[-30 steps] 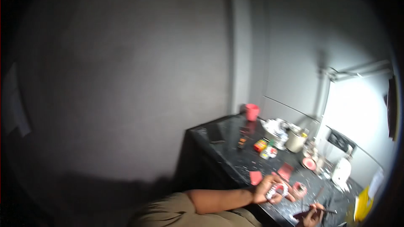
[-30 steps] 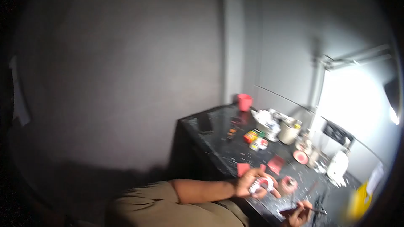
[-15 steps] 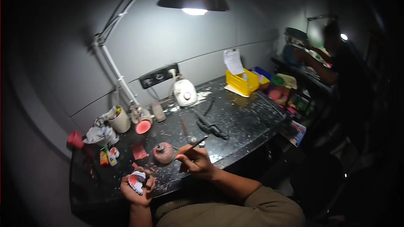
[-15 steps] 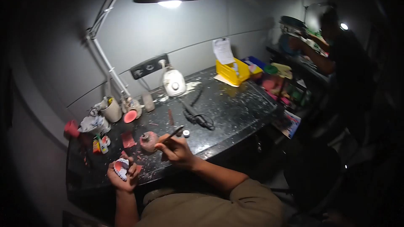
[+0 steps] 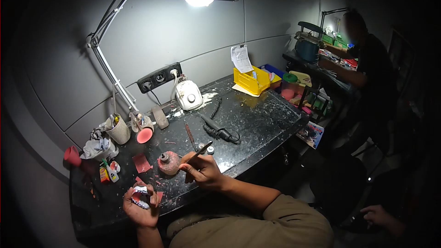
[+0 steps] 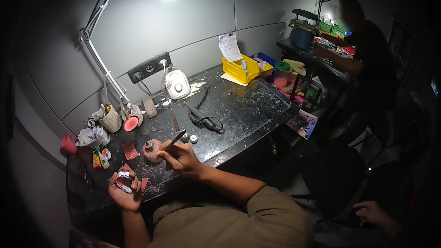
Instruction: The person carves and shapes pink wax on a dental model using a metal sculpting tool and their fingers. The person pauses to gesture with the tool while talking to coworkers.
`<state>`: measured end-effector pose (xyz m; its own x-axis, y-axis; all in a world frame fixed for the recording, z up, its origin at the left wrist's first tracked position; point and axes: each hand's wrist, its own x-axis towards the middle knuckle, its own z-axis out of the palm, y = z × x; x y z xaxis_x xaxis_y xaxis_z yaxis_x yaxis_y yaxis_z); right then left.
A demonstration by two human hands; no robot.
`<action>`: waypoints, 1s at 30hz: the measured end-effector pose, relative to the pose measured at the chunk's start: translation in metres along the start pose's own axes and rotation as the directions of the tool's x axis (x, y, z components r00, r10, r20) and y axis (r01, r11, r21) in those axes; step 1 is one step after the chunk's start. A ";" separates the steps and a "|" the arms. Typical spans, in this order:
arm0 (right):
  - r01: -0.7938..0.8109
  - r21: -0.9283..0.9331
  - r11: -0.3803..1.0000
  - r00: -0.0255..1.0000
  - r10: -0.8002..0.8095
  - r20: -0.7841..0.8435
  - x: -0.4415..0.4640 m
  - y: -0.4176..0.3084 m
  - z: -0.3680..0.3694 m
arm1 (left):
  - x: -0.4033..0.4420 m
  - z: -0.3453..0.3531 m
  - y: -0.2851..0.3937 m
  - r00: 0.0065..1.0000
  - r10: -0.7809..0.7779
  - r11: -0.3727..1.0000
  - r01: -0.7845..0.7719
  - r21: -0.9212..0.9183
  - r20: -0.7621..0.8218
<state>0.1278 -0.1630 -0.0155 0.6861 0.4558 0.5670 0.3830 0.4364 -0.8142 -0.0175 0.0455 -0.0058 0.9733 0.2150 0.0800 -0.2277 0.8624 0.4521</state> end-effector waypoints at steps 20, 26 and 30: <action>-0.061 0.052 0.997 0.998 0.061 -0.009 0.003 0.001 0.000 | 0.033 -0.032 0.001 0.959 0.262 0.911 -0.209 0.355 -0.107; -0.039 0.027 0.999 0.999 0.040 -0.032 0.005 0.004 0.004 | 0.027 -0.048 0.012 0.979 0.182 0.959 -0.155 0.239 -0.096; -0.071 -0.013 0.997 0.997 0.071 -0.008 0.004 0.006 0.001 | 0.023 -0.050 0.011 0.977 0.186 0.966 -0.163 0.200 -0.102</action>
<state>0.1321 -0.1572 -0.0183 0.7165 0.4796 0.5065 0.3410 0.3927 -0.8541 0.0007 0.0826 -0.0436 0.9060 0.4171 0.0718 -0.3730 0.7066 0.6013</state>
